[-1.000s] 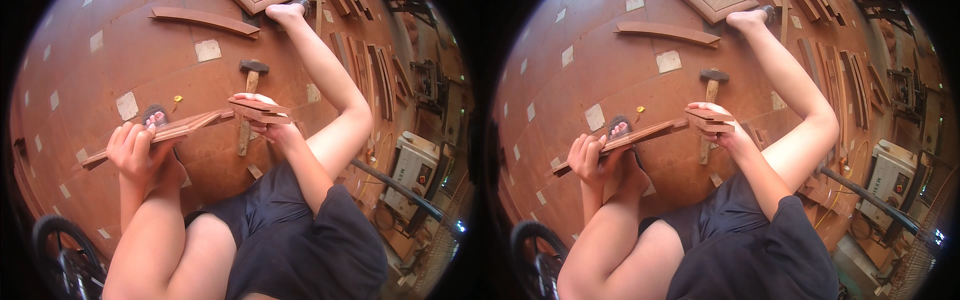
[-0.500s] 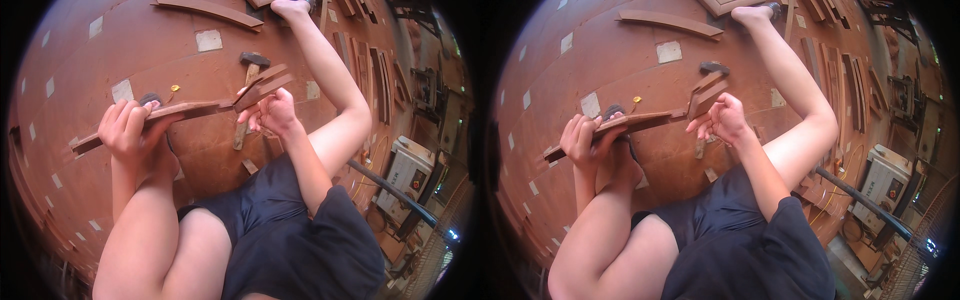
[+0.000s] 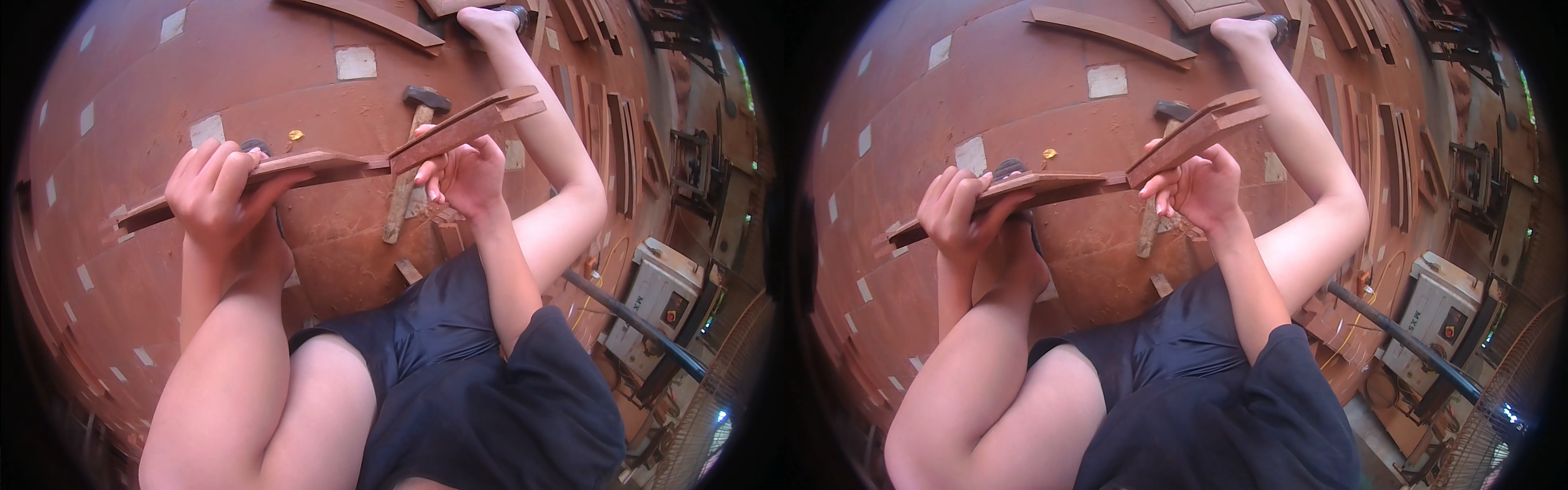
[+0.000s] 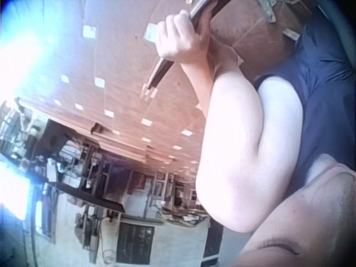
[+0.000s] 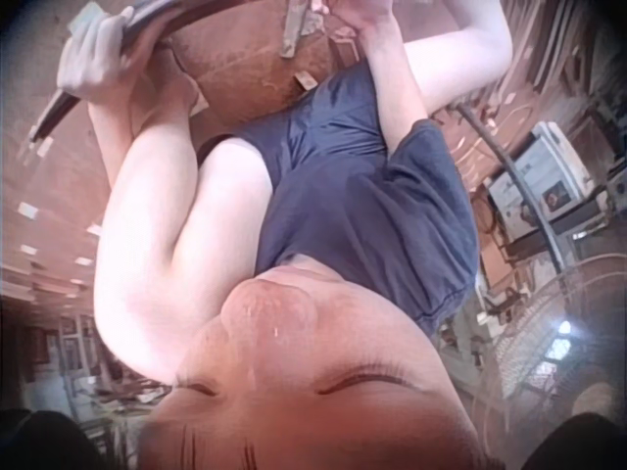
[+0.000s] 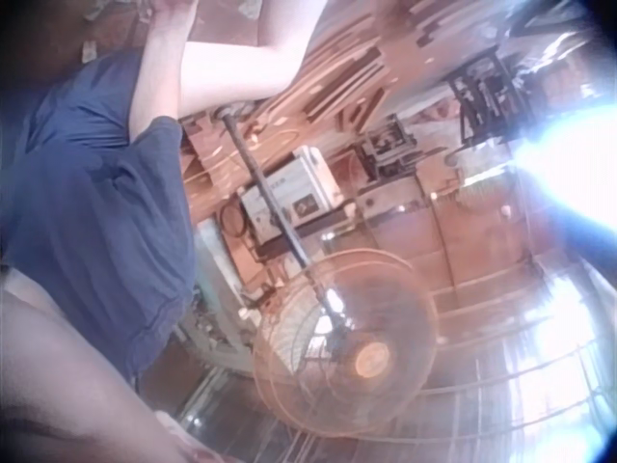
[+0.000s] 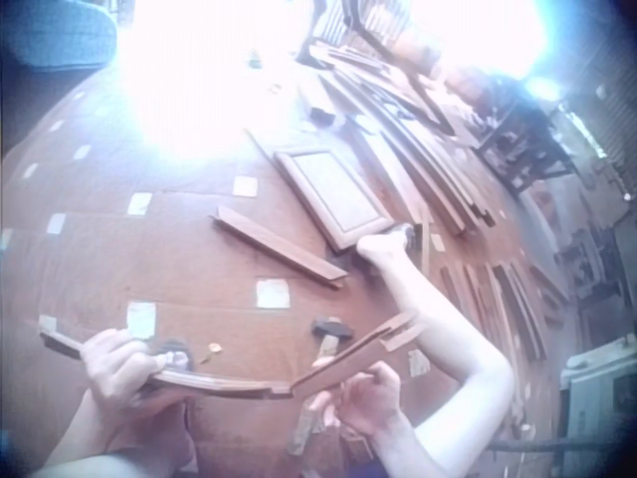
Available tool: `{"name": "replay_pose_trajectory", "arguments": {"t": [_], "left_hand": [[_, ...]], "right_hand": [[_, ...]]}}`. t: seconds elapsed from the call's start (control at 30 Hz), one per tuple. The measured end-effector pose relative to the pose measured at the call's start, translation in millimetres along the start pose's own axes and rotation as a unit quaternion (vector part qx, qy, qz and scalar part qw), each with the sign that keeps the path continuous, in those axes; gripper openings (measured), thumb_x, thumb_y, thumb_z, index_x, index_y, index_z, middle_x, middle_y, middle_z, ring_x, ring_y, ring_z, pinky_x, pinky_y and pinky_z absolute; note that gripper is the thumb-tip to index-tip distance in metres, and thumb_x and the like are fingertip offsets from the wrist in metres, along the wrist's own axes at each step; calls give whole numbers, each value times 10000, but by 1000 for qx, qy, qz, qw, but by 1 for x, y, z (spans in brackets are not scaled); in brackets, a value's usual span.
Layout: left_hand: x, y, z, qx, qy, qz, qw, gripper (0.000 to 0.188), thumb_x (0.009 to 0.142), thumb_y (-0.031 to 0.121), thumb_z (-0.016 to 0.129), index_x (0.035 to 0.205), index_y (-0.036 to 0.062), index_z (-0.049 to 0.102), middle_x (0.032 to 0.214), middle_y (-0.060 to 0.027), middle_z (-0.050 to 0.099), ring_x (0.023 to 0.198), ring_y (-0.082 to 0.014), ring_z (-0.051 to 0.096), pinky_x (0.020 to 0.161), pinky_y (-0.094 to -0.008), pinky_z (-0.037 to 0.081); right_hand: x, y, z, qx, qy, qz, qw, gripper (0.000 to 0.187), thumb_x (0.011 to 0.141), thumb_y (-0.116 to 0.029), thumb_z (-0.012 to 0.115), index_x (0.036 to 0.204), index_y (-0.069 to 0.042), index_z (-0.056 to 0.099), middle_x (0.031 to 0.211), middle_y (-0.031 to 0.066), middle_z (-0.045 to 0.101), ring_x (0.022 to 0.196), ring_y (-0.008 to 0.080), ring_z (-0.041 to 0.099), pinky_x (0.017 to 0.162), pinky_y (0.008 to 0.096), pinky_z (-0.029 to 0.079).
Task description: The person assembles a wooden frame by hand, fitting corner pieces together and using a hammer to tap them into place. They repeatedly adjust and reposition the frame pieces to align the joints before securing them.
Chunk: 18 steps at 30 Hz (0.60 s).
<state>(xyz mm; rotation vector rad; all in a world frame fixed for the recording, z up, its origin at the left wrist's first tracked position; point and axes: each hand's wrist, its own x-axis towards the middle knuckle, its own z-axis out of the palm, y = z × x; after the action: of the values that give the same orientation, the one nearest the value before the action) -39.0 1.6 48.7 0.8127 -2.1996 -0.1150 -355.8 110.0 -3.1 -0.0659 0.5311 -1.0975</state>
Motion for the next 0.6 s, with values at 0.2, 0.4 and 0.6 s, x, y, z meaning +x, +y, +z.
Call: {"name": "replay_pose_trajectory", "arguments": {"t": [0.2,0.4,0.6], "left_hand": [[-1,-2,1,12,-7,9,1000,441,583,353,902,735,74,597,613,-17,521,549,-188,522,484,-302,395],[0,0,5,18,-11,22,1000,427,611,387,880,720,94,589,618,-6,527,553,-178,526,490,-295,407],[1,2,10,40,-15,14,999,456,636,427,857,665,118,523,603,-3,497,553,-176,525,487,-298,407]], "right_hand": [[4,2,11,-5,-8,-5,1000,691,939,-430,272,1360,88,450,1018,418,635,680,413,699,592,387,586],[1,17,24,-30,44,-29,998,698,940,-440,337,1383,91,429,1013,396,647,696,394,706,558,376,585],[2,24,2,63,41,-61,995,624,936,-406,376,1319,63,525,1005,327,687,700,337,702,544,304,510]]}}
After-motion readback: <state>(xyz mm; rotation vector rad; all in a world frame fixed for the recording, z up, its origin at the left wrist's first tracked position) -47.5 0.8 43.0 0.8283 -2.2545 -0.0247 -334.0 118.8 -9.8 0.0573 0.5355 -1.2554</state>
